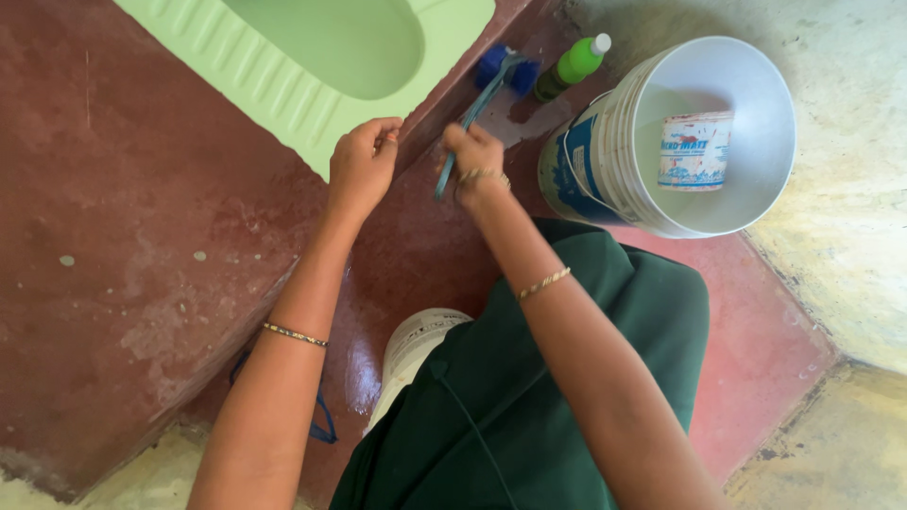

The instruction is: The person scrubs the floor around a squat toilet using a long-handled brush. They repeatedly scrub the reddish-brown floor surface adjacent to the light green toilet pan, moving the brush back and forth. A white bucket and a green bottle are visible nearby.

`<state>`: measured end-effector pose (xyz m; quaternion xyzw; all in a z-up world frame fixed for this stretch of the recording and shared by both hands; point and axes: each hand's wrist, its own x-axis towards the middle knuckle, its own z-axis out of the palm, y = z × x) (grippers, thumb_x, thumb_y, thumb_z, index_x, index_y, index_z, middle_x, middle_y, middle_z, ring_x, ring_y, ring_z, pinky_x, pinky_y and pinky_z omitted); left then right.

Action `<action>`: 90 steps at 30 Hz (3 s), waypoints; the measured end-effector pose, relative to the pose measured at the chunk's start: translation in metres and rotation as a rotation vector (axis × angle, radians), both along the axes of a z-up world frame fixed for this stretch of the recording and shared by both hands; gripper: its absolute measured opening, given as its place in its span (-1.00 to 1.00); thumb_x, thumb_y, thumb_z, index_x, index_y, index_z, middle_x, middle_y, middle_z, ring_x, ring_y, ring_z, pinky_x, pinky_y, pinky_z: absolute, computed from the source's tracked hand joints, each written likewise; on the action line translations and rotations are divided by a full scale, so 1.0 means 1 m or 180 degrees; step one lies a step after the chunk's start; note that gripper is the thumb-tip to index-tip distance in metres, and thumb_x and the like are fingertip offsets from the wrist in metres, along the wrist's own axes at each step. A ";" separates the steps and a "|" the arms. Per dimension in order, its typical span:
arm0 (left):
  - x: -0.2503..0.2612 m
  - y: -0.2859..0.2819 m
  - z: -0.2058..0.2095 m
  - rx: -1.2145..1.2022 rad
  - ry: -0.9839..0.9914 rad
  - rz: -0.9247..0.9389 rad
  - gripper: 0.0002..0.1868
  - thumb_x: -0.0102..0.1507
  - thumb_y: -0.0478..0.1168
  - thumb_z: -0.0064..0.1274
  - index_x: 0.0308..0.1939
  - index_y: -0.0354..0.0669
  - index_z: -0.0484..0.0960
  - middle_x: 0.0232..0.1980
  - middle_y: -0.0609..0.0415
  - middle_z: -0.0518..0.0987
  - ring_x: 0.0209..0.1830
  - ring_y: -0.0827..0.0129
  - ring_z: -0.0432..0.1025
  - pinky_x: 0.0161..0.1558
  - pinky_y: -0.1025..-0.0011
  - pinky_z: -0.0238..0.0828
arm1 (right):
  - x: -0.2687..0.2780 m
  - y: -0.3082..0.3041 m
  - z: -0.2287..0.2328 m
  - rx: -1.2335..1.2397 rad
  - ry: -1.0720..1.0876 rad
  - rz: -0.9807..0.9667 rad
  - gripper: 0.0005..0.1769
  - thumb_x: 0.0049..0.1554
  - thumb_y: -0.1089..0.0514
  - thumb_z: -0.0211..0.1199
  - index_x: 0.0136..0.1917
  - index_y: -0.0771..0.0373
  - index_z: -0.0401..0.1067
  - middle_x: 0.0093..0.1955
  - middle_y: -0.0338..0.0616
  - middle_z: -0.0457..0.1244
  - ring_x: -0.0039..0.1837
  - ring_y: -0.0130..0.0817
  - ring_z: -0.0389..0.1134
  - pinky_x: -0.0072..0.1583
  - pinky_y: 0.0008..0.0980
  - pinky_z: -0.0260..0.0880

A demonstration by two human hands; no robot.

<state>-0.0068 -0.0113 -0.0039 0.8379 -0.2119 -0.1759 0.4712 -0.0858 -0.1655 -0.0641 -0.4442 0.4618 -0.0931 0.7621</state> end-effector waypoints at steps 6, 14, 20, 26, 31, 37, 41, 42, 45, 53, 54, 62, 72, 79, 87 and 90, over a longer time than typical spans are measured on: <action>0.000 0.004 -0.005 0.0011 -0.0134 0.0022 -0.74 0.32 -0.27 0.02 0.04 -0.23 0.69 -0.02 -0.06 0.72 -0.03 0.17 0.61 0.00 0.28 0.50 | -0.002 0.038 -0.010 -0.0289 -0.0132 -0.0017 -0.93 0.09 0.30 0.27 -0.17 0.37 0.43 -0.37 -0.15 0.23 -0.41 -0.35 0.23 -0.39 -0.31 0.26; 0.009 0.027 -0.018 -0.0029 -0.0114 0.0105 -0.72 0.32 -0.29 0.01 0.08 -0.25 0.67 0.00 -0.11 0.70 0.02 0.17 0.60 0.05 0.28 0.50 | -0.038 0.148 0.051 0.0441 -0.0198 0.0138 -0.89 0.09 0.33 0.20 -0.07 0.40 0.41 -0.35 -0.19 0.24 -0.44 -0.37 0.26 -0.43 -0.31 0.35; 0.008 0.043 -0.010 0.0144 -0.0125 0.0151 -0.72 0.34 -0.27 -0.01 0.09 -0.24 0.67 0.03 -0.11 0.70 0.04 0.14 0.59 0.06 0.26 0.48 | -0.061 0.195 0.086 0.0589 -0.0296 0.0323 -0.87 0.11 0.34 0.20 -0.04 0.40 0.45 -0.30 -0.22 0.28 -0.35 -0.48 0.26 -0.34 -0.41 0.29; 0.008 0.052 -0.007 0.0002 -0.0125 0.0153 -0.71 0.34 -0.29 -0.04 0.09 -0.27 0.66 0.04 -0.11 0.69 0.06 0.14 0.59 0.08 0.26 0.48 | -0.064 0.201 0.078 0.0501 -0.0158 0.0220 -0.89 0.10 0.33 0.24 -0.05 0.35 0.46 -0.29 -0.29 0.26 -0.31 -0.52 0.24 -0.31 -0.45 0.28; 0.002 0.058 -0.011 0.0042 -0.0056 0.0195 -0.70 0.33 -0.27 -0.03 0.09 -0.25 0.66 0.03 -0.12 0.69 0.03 0.13 0.60 0.06 0.26 0.49 | -0.032 0.162 0.042 0.0359 -0.0204 -0.0183 -0.94 0.08 0.32 0.23 -0.13 0.37 0.42 -0.35 -0.22 0.25 -0.38 -0.40 0.24 -0.37 -0.33 0.29; -0.002 0.054 -0.008 0.0249 -0.0098 0.0205 -0.72 0.35 -0.25 -0.02 0.09 -0.20 0.67 0.05 -0.11 0.69 0.08 0.12 0.58 0.10 0.23 0.46 | -0.002 0.086 -0.007 0.0390 -0.0384 -0.0380 -0.93 0.08 0.32 0.24 -0.19 0.33 0.37 -0.38 -0.13 0.24 -0.40 -0.32 0.27 -0.35 -0.30 0.36; -0.002 0.044 -0.005 0.0427 0.0043 0.0243 -0.72 0.34 -0.25 -0.02 0.09 -0.14 0.68 0.06 -0.05 0.70 0.08 0.14 0.58 0.08 0.23 0.45 | 0.006 0.019 -0.025 0.0440 -0.0576 -0.0302 -0.93 0.05 0.37 0.23 -0.18 0.34 0.36 -0.35 -0.10 0.24 -0.38 -0.30 0.27 -0.32 -0.29 0.39; -0.002 0.040 -0.004 0.0470 0.0082 0.0240 -0.72 0.33 -0.25 -0.02 0.08 -0.13 0.68 0.06 -0.03 0.69 0.07 0.15 0.58 0.07 0.24 0.45 | 0.007 0.003 -0.026 0.0427 -0.0566 -0.0289 -0.93 0.06 0.36 0.23 -0.18 0.34 0.36 -0.35 -0.11 0.24 -0.38 -0.31 0.27 -0.33 -0.29 0.40; -0.002 0.029 -0.005 0.0218 -0.0069 0.0099 -0.73 0.35 -0.27 -0.02 0.09 -0.18 0.68 0.05 -0.08 0.69 0.08 0.13 0.58 0.10 0.25 0.47 | 0.009 -0.036 -0.023 0.0311 -0.0447 -0.0245 -0.94 0.07 0.33 0.24 -0.16 0.34 0.38 -0.33 -0.14 0.24 -0.38 -0.35 0.27 -0.33 -0.31 0.41; 0.000 0.009 -0.014 0.0015 0.0013 0.0065 -0.72 0.35 -0.29 -0.05 0.09 -0.20 0.67 0.03 -0.07 0.71 0.03 0.18 0.60 0.06 0.29 0.48 | 0.003 -0.011 -0.007 -0.0143 0.0103 0.0129 -0.92 0.05 0.31 0.23 -0.13 0.33 0.41 -0.38 -0.14 0.24 -0.45 -0.28 0.28 -0.41 -0.30 0.31; -0.001 0.008 -0.017 -0.0014 0.0016 0.0064 -0.72 0.36 -0.29 -0.05 0.09 -0.21 0.67 0.02 -0.07 0.71 0.02 0.19 0.60 0.06 0.30 0.49 | -0.001 0.005 -0.006 -0.0195 -0.0022 0.0097 -0.90 0.07 0.31 0.24 -0.10 0.34 0.43 -0.36 -0.18 0.25 -0.42 -0.35 0.28 -0.38 -0.34 0.33; -0.014 0.010 -0.059 0.0192 0.0782 0.0046 -0.64 0.33 -0.06 0.02 0.09 -0.18 0.66 -0.01 0.01 0.70 -0.06 0.31 0.57 0.02 0.34 0.45 | -0.032 0.081 -0.001 -0.0540 -0.0268 0.0314 -0.80 0.09 0.31 0.25 0.02 0.39 0.48 -0.28 -0.30 0.27 -0.31 -0.58 0.23 -0.31 -0.50 0.24; -0.037 0.014 -0.068 -0.0475 0.3657 0.0053 -0.72 0.28 -0.03 0.12 -0.26 -0.20 0.66 -0.32 0.09 0.58 -0.36 0.39 0.46 -0.27 0.36 0.42 | -0.066 0.114 -0.002 -0.0597 -0.0290 0.0690 -0.78 0.11 0.28 0.27 0.04 0.38 0.46 -0.24 -0.31 0.26 -0.24 -0.57 0.24 -0.23 -0.50 0.27; -0.051 0.038 -0.066 -0.0514 0.3123 0.0062 -0.82 0.28 -0.12 0.10 -0.27 -0.15 0.61 -0.33 0.18 0.54 -0.36 0.50 0.40 -0.31 0.45 0.36 | -0.079 0.127 -0.002 -0.0455 -0.0147 0.1056 -0.81 0.10 0.26 0.29 -0.02 0.39 0.42 -0.25 -0.22 0.31 -0.27 -0.47 0.33 -0.25 -0.44 0.35; -0.026 0.020 -0.092 -0.0305 0.2673 0.0020 -0.87 0.21 -0.20 0.12 -0.16 0.00 0.65 -0.27 0.16 0.65 -0.30 0.47 0.48 -0.27 0.41 0.44 | -0.069 0.108 -0.003 -0.0385 -0.0657 0.1320 -0.75 0.26 0.17 0.23 0.15 0.37 0.44 -0.13 -0.16 0.33 -0.17 -0.43 0.34 -0.14 -0.38 0.39; -0.004 0.004 -0.104 0.0371 0.2059 -0.0518 -0.75 0.25 -0.18 0.12 -0.26 -0.39 0.60 -0.33 -0.02 0.55 -0.36 0.33 0.38 -0.33 0.22 0.34 | -0.061 0.096 0.010 0.0243 -0.0639 0.1472 -0.70 0.27 0.07 0.12 0.18 0.29 0.38 -0.10 -0.14 0.37 -0.13 -0.32 0.44 -0.09 -0.29 0.51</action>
